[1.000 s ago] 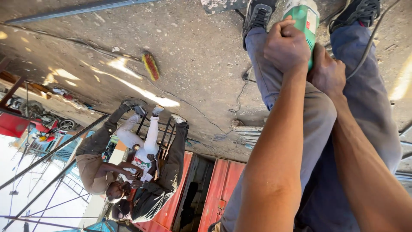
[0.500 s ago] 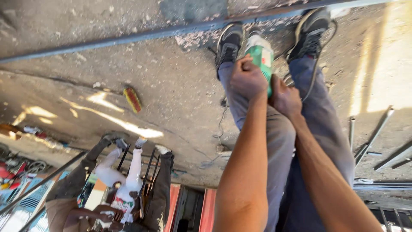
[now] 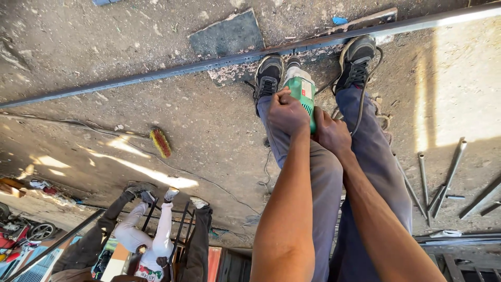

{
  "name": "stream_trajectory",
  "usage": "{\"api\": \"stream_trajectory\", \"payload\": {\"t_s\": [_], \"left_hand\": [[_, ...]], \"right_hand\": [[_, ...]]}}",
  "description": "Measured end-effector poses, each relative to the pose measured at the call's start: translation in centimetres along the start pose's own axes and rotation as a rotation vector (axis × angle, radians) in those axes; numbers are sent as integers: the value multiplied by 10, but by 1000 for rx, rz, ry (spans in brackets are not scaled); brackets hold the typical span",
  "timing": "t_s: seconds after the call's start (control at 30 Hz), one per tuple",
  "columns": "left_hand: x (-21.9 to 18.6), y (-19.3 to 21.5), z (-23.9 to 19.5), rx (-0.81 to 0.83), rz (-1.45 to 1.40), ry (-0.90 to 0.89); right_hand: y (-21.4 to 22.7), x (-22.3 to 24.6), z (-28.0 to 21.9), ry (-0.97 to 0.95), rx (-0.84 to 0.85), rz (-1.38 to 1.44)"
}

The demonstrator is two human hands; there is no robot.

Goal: Drilling a hole into a metal angle bar using a power drill

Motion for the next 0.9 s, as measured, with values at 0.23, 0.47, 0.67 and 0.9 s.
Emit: {"api": "stream_trajectory", "payload": {"t_s": [0.23, 0.47, 0.67, 0.9], "left_hand": [[5, -9, -1, 6, -4, -21], [7, -14, 1, -7, -31, -3], [10, -17, 3, -7, 6, 9], [11, -16, 4, -5, -1, 12]], "right_hand": [[-7, -2, 1, -39, 10, 41], [5, 3, 4, -55, 53, 11], [15, 11, 6, -59, 81, 23], [14, 11, 4, -53, 69, -13]]}}
Point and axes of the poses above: each hand's wrist, its own z-axis towards the middle knuckle, its own y-axis out of the back of the hand, x = y × z, the point moved 3 cm from there along z, towards the middle knuckle, and after that the axes turned 11 degrees about -y, right-handed, at the moved point
